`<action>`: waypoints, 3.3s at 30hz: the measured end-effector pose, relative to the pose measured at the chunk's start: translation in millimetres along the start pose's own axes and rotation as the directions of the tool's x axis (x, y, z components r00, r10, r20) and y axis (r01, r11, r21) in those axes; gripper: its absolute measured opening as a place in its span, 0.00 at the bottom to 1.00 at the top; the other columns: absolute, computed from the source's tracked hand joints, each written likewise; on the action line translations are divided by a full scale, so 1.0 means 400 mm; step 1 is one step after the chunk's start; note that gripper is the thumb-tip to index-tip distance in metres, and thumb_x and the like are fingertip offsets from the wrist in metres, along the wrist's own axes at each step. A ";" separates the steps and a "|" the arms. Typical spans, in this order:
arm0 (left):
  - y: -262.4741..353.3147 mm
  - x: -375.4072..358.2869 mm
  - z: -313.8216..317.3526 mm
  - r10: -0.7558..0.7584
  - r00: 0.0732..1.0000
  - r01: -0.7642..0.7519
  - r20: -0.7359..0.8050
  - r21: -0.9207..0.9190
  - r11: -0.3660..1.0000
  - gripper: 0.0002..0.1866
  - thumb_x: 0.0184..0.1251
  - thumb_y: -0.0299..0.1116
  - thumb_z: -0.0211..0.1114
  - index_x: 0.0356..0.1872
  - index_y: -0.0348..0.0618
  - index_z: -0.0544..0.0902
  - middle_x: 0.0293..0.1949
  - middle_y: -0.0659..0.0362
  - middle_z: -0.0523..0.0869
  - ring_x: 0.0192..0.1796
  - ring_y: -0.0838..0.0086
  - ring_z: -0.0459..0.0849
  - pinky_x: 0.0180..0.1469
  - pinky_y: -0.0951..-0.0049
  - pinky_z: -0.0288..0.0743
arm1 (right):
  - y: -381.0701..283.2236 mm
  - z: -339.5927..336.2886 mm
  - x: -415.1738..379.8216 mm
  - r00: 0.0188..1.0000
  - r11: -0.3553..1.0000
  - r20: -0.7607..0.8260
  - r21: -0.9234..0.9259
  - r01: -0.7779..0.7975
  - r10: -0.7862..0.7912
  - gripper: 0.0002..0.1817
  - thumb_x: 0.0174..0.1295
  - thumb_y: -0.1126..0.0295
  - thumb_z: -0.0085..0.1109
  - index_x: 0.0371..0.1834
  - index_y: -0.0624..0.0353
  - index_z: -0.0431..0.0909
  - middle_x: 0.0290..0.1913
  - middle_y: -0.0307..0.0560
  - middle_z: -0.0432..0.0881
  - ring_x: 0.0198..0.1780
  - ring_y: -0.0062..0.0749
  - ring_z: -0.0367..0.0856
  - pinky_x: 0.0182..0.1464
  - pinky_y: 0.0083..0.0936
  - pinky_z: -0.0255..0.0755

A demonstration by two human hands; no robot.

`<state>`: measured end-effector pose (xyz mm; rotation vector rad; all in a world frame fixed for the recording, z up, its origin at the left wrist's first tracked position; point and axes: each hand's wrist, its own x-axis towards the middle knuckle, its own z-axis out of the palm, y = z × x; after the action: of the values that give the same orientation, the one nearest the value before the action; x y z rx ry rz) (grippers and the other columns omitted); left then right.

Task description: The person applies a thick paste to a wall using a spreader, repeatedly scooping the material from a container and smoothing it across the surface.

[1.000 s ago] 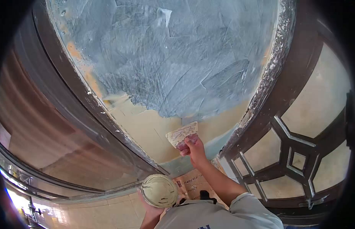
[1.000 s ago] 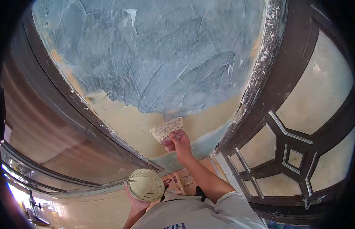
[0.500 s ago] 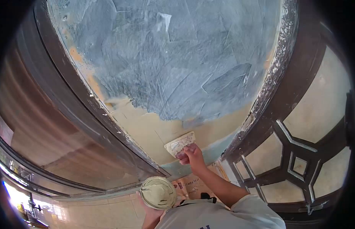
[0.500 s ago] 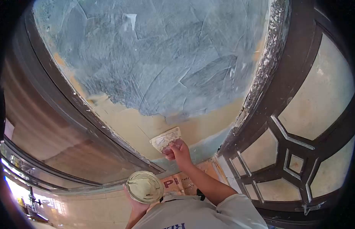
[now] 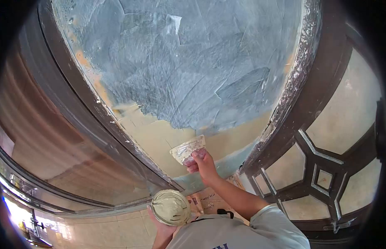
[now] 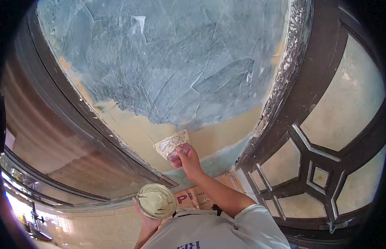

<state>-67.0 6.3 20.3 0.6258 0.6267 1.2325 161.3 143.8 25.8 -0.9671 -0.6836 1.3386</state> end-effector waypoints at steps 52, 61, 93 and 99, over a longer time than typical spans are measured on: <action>-0.057 -0.026 0.110 -0.192 0.973 0.138 -0.130 -0.342 0.929 0.45 0.71 0.74 0.37 0.71 0.47 0.71 0.68 0.51 0.76 0.68 0.53 0.75 0.70 0.47 0.69 | 0.069 -0.074 0.028 0.999 0.999 -0.007 0.026 0.038 -0.037 0.14 0.77 0.59 0.55 0.51 0.59 0.71 0.38 0.45 0.82 0.35 0.30 0.86 0.33 0.27 0.83; -0.070 -0.030 0.106 -0.128 0.968 0.062 -0.215 -0.287 0.956 0.43 0.74 0.72 0.33 0.72 0.48 0.70 0.69 0.52 0.74 0.69 0.53 0.73 0.71 0.46 0.67 | -0.011 0.017 -0.022 0.997 0.994 0.036 0.082 0.068 -0.071 0.11 0.76 0.64 0.55 0.50 0.59 0.72 0.43 0.47 0.82 0.35 0.31 0.87 0.35 0.27 0.85; -0.066 -0.018 0.092 -0.109 0.977 0.042 -0.182 -0.334 0.942 0.45 0.72 0.73 0.36 0.71 0.45 0.70 0.68 0.49 0.76 0.67 0.51 0.76 0.69 0.46 0.70 | -0.047 0.031 -0.030 0.998 0.997 0.046 0.074 0.028 -0.031 0.12 0.77 0.60 0.52 0.51 0.57 0.68 0.46 0.45 0.82 0.35 0.34 0.88 0.33 0.30 0.85; -0.053 -0.020 0.102 -0.122 0.975 0.058 -0.185 -0.318 0.946 0.46 0.71 0.74 0.37 0.72 0.44 0.70 0.68 0.49 0.76 0.67 0.51 0.75 0.68 0.46 0.70 | 0.085 -0.062 -0.007 0.999 0.999 0.035 -0.024 -0.034 0.035 0.12 0.77 0.61 0.53 0.51 0.57 0.69 0.47 0.46 0.81 0.37 0.33 0.87 0.34 0.30 0.84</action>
<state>-25.1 -9.9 33.3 0.2061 0.6056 1.2846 166.1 135.1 -15.2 -0.9800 -0.7137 1.3837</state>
